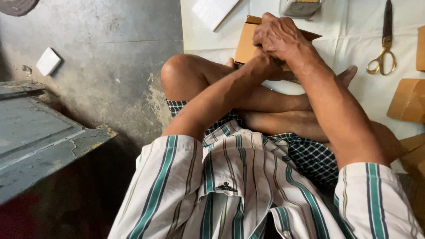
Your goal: The person sits on the floor and packs small items into cardboard boxes. They place white foam sheets and small product boxes inside, then close the flaps and seal the boxes with packing tape using a handheld dispenser.
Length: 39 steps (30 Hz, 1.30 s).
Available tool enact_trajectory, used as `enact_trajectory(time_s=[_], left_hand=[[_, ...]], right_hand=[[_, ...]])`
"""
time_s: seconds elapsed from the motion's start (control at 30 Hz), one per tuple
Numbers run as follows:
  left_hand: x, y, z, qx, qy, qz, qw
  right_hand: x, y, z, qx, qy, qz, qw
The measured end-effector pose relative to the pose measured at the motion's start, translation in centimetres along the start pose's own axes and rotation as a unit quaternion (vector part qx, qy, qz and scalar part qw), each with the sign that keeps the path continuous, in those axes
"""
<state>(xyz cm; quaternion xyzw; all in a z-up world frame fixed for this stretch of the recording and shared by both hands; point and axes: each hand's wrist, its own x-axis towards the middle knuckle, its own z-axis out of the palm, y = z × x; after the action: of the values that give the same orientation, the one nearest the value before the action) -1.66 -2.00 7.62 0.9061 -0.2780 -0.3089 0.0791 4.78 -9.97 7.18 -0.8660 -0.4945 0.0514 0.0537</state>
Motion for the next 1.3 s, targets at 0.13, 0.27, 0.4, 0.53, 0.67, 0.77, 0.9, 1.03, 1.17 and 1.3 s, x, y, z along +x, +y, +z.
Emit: enact_trajectory(time_s=[0.13,0.27,0.4,0.53,0.67,0.77,0.9,1.03,1.17,1.3], left_hand=[[-0.7,1.7,-0.4,-0.017,0.014,-0.019,1.0],[-1.0,1.6,-1.3,-0.022,0.016,-0.039,0.999],[-1.1,0.1,-1.5,-0.022,-0.005,-0.039,0.999],[0.3,-2.6,-0.5,-0.021,-0.059,-0.036,0.997],[2.5,-4.9,1.0,-0.08,0.049,0.011,0.996],[2.5,-6.6,1.9,-0.062,0.178,0.065,0.98],[1.0,-4.8,4.2,-0.006,0.35,0.014,0.937],[1.1,-2.9,5.0,-0.039,0.279,-0.175,0.943],[1.8,-2.6,5.7,-0.168,0.243,-0.236,0.926],[0.1,-2.8,6.5,-0.211,0.216,-0.215,0.929]], right_hand=[[0.0,0.0,2.8,-0.073,-0.075,-0.003,0.995],[0.9,0.1,3.6,-0.062,-0.187,0.096,0.976],[-2.8,0.7,1.3,0.185,-0.048,0.117,0.974],[-11.5,-1.1,-0.6,0.153,0.197,0.144,0.958],[-15.2,-3.9,1.0,0.088,0.213,0.334,0.914],[-14.8,-3.7,2.5,0.188,0.184,0.44,0.859],[-13.9,-3.0,4.0,0.113,0.238,0.344,0.901],[-12.7,0.6,4.5,0.175,0.121,0.313,0.926],[-13.6,1.5,4.4,0.094,-0.004,0.202,0.975],[-13.5,-0.8,4.3,-0.021,-0.04,0.166,0.985]])
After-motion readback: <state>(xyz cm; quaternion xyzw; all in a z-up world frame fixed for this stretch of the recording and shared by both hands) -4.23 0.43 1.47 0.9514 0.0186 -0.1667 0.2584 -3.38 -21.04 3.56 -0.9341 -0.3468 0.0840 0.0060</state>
